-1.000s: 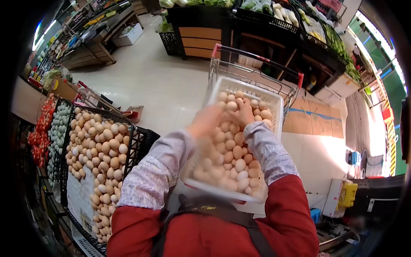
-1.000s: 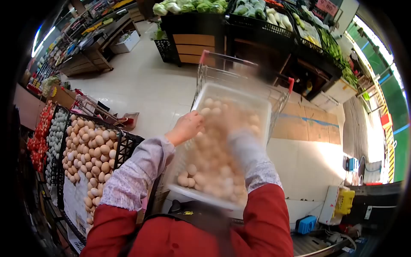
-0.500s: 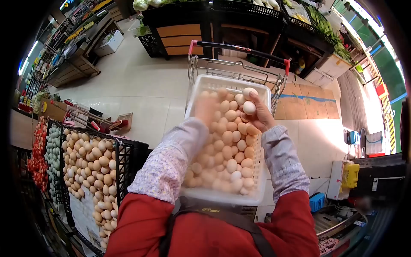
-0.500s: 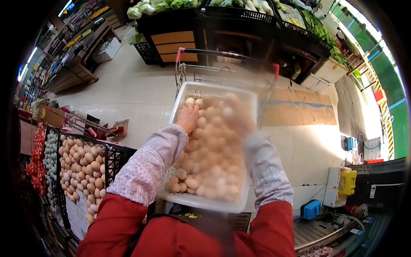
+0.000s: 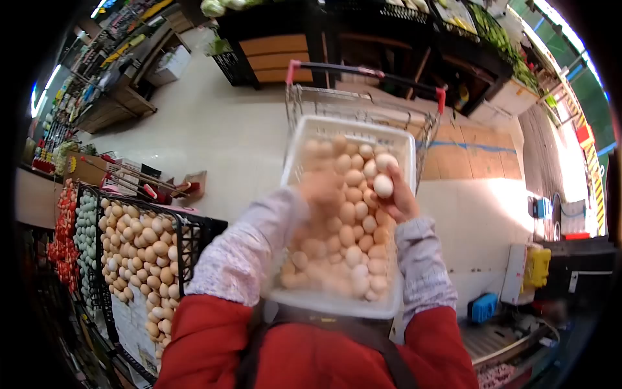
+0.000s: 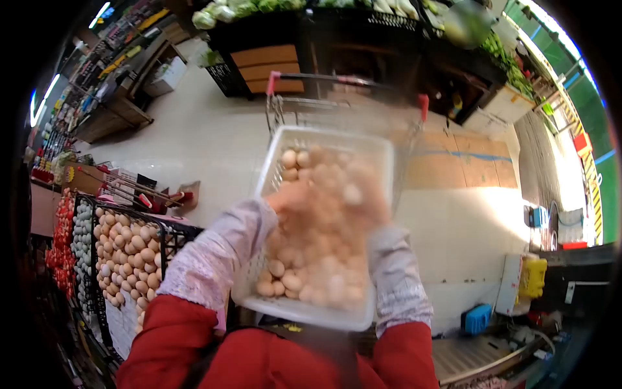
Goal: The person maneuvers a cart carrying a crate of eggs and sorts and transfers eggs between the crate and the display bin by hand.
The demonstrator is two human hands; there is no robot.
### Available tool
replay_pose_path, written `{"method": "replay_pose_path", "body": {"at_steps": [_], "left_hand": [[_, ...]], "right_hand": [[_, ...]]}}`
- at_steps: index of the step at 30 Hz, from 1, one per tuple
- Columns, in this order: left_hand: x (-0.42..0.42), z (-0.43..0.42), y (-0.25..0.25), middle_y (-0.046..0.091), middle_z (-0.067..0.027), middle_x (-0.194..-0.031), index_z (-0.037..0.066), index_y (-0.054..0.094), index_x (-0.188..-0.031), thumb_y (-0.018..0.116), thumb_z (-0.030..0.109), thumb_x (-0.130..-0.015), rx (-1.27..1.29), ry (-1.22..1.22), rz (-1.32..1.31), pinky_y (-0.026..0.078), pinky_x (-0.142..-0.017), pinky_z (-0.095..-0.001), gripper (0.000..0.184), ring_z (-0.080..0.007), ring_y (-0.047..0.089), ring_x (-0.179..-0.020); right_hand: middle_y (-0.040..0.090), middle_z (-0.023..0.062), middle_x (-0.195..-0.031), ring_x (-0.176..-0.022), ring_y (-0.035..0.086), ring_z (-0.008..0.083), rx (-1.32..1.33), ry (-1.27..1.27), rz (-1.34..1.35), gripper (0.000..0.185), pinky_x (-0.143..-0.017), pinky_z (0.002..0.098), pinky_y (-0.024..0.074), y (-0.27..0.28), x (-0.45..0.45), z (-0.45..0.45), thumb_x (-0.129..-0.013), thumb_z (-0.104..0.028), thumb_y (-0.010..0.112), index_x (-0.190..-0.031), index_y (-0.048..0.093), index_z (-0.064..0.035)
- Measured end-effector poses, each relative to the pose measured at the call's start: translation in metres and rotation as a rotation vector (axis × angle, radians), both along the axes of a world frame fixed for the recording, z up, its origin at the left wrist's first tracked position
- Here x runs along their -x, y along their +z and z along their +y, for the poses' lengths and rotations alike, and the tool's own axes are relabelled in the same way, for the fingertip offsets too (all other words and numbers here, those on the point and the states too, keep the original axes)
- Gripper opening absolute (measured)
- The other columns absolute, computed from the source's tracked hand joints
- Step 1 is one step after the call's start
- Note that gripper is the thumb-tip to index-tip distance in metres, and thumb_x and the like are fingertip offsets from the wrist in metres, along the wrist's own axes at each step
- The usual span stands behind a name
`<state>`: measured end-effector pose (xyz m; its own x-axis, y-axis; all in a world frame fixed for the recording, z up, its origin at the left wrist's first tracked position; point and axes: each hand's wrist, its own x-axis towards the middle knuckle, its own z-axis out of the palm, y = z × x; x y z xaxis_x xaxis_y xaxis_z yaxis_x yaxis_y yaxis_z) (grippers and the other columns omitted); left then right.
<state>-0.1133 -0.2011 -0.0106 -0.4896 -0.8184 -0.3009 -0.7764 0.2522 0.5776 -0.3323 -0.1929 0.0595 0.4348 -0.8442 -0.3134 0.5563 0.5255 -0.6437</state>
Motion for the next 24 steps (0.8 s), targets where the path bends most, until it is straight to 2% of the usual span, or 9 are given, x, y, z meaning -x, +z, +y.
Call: {"method": "replay_pose_path", "body": {"at_steps": [1,5,9,11,12,17,20,21,24], "left_hand": [[0.014,0.020,0.056,0.066,-0.0232,-0.095,-0.002,0.067,-0.092,0.056,0.018,-0.073,-0.017,0.135,-0.084,0.051,-0.078,-0.0429,0.029,-0.0360,0.064,-0.089],[0.014,0.017,0.041,0.060,-0.0262,-0.093,-0.001,0.063,-0.092,0.050,0.016,-0.078,0.003,-0.032,-0.260,0.049,-0.078,-0.0456,0.026,-0.0387,0.061,-0.089],[0.010,0.024,0.078,0.060,-0.0188,-0.096,0.007,0.066,-0.090,0.063,0.018,-0.073,-0.069,0.056,-0.114,0.049,-0.077,-0.0427,0.021,-0.0338,0.059,-0.092],[0.028,0.029,0.126,0.067,-0.0189,-0.086,0.005,0.071,-0.082,0.057,0.010,-0.079,-0.067,0.051,-0.347,0.051,-0.072,-0.0412,0.015,-0.0318,0.065,-0.082],[0.018,0.028,0.079,0.064,-0.0144,-0.091,0.008,0.069,-0.089,0.058,0.013,-0.076,0.054,0.065,-0.235,0.051,-0.078,-0.0391,0.017,-0.0299,0.063,-0.090],[0.034,0.030,0.065,0.068,-0.0179,-0.093,0.004,0.071,-0.089,0.056,0.007,-0.080,0.100,0.104,-0.414,0.051,-0.078,-0.0415,0.018,-0.0293,0.066,-0.088],[0.016,0.037,0.033,0.068,-0.0124,-0.089,0.011,0.072,-0.089,0.069,0.019,-0.070,0.408,0.129,-0.236,0.053,-0.076,-0.0372,0.021,-0.0263,0.066,-0.086],[0.005,0.056,0.109,0.067,-0.0197,-0.095,0.003,0.070,-0.092,0.059,0.010,-0.079,0.065,0.182,-0.205,0.051,-0.077,-0.0413,0.018,-0.0314,0.065,-0.091],[-0.027,0.082,0.093,0.065,-0.0206,-0.084,0.000,0.066,-0.087,0.073,0.029,-0.069,0.225,0.229,0.144,0.050,-0.067,-0.0388,0.034,-0.0312,0.064,-0.075]], "right_hand": [[0.060,0.0033,-0.089,-0.073,0.062,0.0137,-0.012,-0.012,-0.009,0.039,-0.049,0.0259,0.0510,0.004,-0.002,0.004,-0.089,-0.043,0.061,-0.113,0.052,-0.0137],[0.061,0.0039,-0.093,-0.074,0.063,0.0156,-0.039,0.005,0.060,0.042,-0.049,0.0275,0.0525,0.005,-0.004,0.003,-0.088,-0.046,0.062,-0.115,0.052,-0.0158],[0.061,0.0048,-0.092,-0.072,0.063,0.0160,-0.105,0.033,0.015,0.044,-0.050,0.0271,0.0519,-0.019,0.003,-0.003,-0.085,-0.045,0.066,-0.112,0.051,-0.0134],[0.060,0.0048,-0.091,-0.072,0.063,0.0158,-0.093,0.046,0.004,0.045,-0.050,0.0267,0.0518,-0.019,0.002,-0.003,-0.085,-0.045,0.066,-0.112,0.051,-0.0128],[0.059,0.0047,-0.090,-0.072,0.062,0.0156,-0.097,0.044,-0.010,0.045,-0.051,0.0262,0.0516,-0.018,0.001,-0.003,-0.084,-0.044,0.067,-0.112,0.051,-0.0121],[0.057,0.0039,-0.090,-0.073,0.059,0.0148,-0.082,0.043,0.001,0.045,-0.051,0.0231,0.0516,-0.043,0.006,-0.010,-0.083,-0.046,0.067,-0.109,0.052,-0.0128],[0.059,0.0059,-0.090,-0.075,0.061,0.0169,-0.086,-0.023,0.058,0.043,-0.050,0.0228,0.0515,-0.051,0.018,-0.014,-0.085,-0.046,0.065,-0.109,0.054,-0.0123],[0.060,0.0069,-0.090,-0.075,0.062,0.0180,-0.108,-0.026,0.032,0.041,-0.050,0.0228,0.0516,-0.056,0.023,-0.020,-0.086,-0.045,0.064,-0.109,0.055,-0.0119],[0.061,0.0059,-0.091,-0.078,0.061,0.0184,-0.101,0.032,-0.061,0.039,-0.052,0.0227,0.0490,-0.058,0.034,-0.024,-0.088,-0.041,0.064,-0.113,0.055,-0.0118]]}}
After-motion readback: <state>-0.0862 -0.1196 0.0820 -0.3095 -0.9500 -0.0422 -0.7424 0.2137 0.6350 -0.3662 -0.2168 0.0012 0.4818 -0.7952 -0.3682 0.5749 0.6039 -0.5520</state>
